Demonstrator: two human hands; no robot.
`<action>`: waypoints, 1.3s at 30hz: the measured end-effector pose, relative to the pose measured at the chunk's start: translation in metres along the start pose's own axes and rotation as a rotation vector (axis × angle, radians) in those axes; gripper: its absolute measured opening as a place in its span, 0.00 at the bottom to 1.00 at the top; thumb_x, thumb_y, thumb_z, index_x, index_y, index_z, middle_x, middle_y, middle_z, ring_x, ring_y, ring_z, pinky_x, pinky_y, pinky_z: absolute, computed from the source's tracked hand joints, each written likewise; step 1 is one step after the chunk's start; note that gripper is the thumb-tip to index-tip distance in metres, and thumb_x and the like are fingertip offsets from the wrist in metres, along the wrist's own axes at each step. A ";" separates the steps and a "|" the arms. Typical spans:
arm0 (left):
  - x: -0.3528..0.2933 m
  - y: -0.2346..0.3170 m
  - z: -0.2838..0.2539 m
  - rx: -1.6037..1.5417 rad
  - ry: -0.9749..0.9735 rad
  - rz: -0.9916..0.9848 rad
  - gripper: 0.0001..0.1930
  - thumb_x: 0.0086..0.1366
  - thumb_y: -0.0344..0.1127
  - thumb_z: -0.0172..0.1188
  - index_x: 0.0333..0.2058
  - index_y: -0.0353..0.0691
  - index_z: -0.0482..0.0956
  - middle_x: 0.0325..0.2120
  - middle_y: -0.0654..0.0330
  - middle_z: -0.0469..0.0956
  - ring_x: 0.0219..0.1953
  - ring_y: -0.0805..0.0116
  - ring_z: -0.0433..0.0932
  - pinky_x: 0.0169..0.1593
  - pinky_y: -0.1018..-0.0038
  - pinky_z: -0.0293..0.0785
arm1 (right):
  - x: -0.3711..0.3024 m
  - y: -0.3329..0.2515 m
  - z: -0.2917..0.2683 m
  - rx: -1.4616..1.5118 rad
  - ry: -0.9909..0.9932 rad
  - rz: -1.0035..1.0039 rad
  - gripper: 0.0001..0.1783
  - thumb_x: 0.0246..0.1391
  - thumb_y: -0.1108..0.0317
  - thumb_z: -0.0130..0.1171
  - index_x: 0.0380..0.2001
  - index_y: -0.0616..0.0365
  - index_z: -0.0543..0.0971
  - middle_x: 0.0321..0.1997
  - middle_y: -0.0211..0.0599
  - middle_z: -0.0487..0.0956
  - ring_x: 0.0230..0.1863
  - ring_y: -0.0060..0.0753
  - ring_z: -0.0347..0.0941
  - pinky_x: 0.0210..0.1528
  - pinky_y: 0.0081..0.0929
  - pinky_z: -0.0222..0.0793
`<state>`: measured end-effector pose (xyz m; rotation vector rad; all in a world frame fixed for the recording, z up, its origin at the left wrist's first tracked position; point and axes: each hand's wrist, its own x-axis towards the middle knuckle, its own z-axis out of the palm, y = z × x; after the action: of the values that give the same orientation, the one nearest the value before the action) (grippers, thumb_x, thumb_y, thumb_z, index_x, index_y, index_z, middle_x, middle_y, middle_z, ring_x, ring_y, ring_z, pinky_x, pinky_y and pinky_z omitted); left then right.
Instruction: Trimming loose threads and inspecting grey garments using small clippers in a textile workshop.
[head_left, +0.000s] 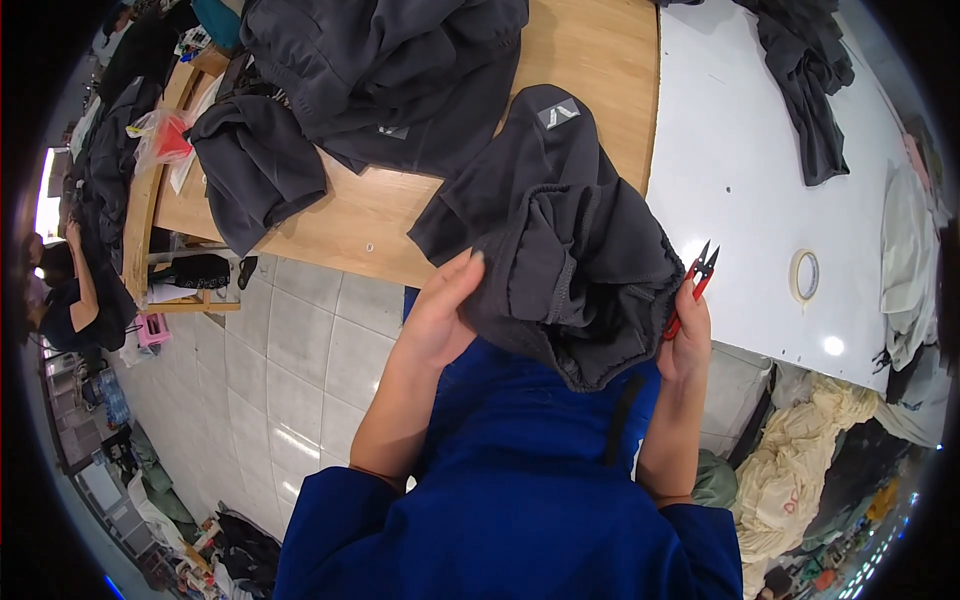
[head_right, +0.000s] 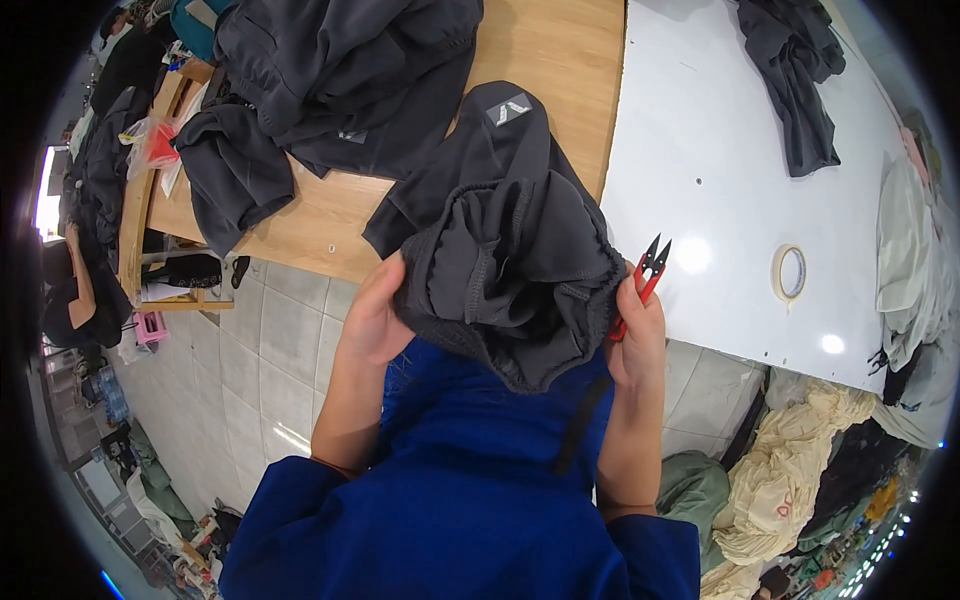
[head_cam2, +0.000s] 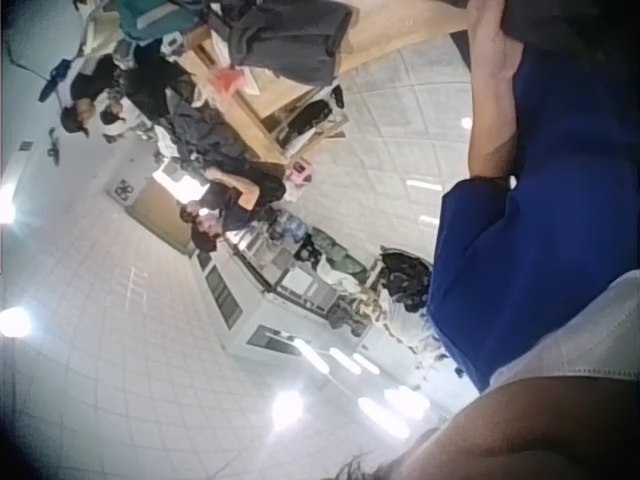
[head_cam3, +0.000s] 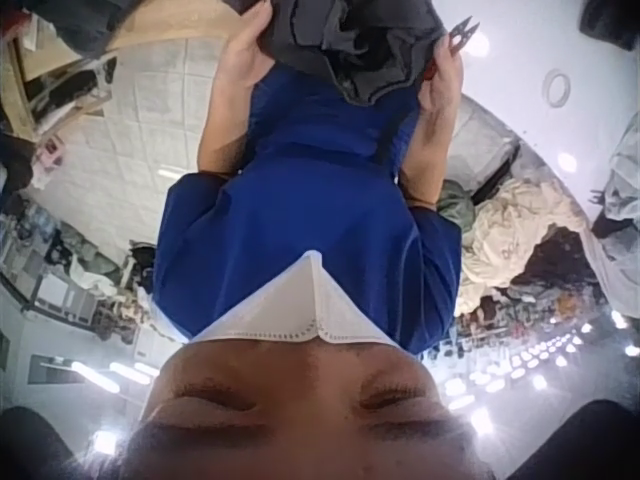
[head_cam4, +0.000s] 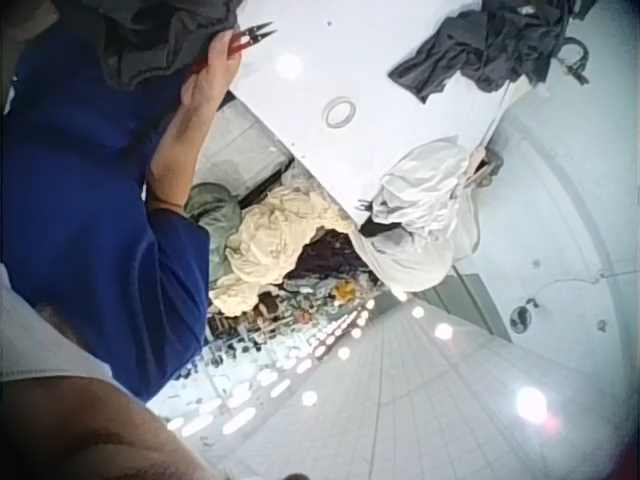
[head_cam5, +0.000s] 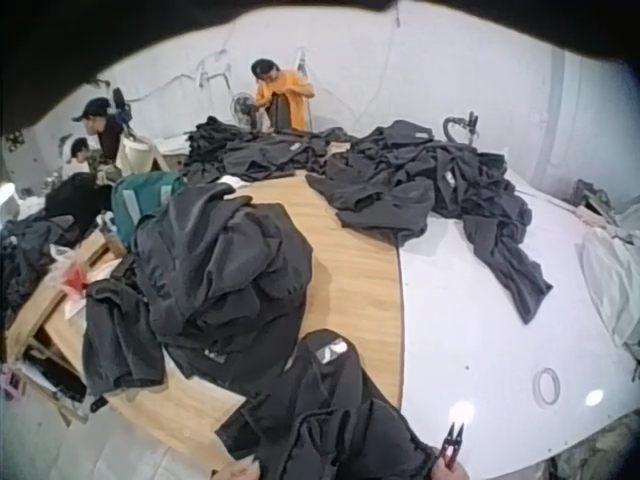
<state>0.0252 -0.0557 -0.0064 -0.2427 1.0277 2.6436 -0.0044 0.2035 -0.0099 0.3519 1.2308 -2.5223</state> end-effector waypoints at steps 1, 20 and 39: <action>0.001 0.002 0.006 -0.023 0.014 -0.005 0.22 0.69 0.37 0.41 0.56 0.29 0.60 0.53 0.53 0.67 0.54 0.65 0.68 0.57 0.70 0.63 | 0.000 0.002 -0.002 -0.011 0.018 0.000 0.19 0.59 0.65 0.49 0.49 0.68 0.67 0.48 0.42 0.74 0.48 0.32 0.72 0.53 0.28 0.66; 0.004 0.013 0.017 0.570 0.318 0.336 0.19 0.58 0.18 0.44 0.48 0.29 0.73 0.43 0.57 0.75 0.45 0.76 0.73 0.49 0.84 0.65 | 0.005 -0.017 -0.018 -0.106 0.335 -0.346 0.13 0.53 0.79 0.44 0.42 0.66 0.71 0.41 0.42 0.75 0.42 0.31 0.73 0.45 0.24 0.69; 0.010 0.043 0.015 0.345 -0.163 1.039 0.14 0.54 0.14 0.41 0.36 0.31 0.72 0.49 0.44 0.69 0.53 0.58 0.69 0.56 0.66 0.63 | 0.003 -0.020 0.001 -0.085 0.096 -0.677 0.13 0.56 0.81 0.42 0.41 0.55 0.70 0.44 0.40 0.72 0.38 0.31 0.72 0.38 0.28 0.69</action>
<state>0.0004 -0.0739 0.0291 0.7757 1.8825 3.1175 -0.0145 0.2139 0.0038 0.0284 1.7182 -3.0087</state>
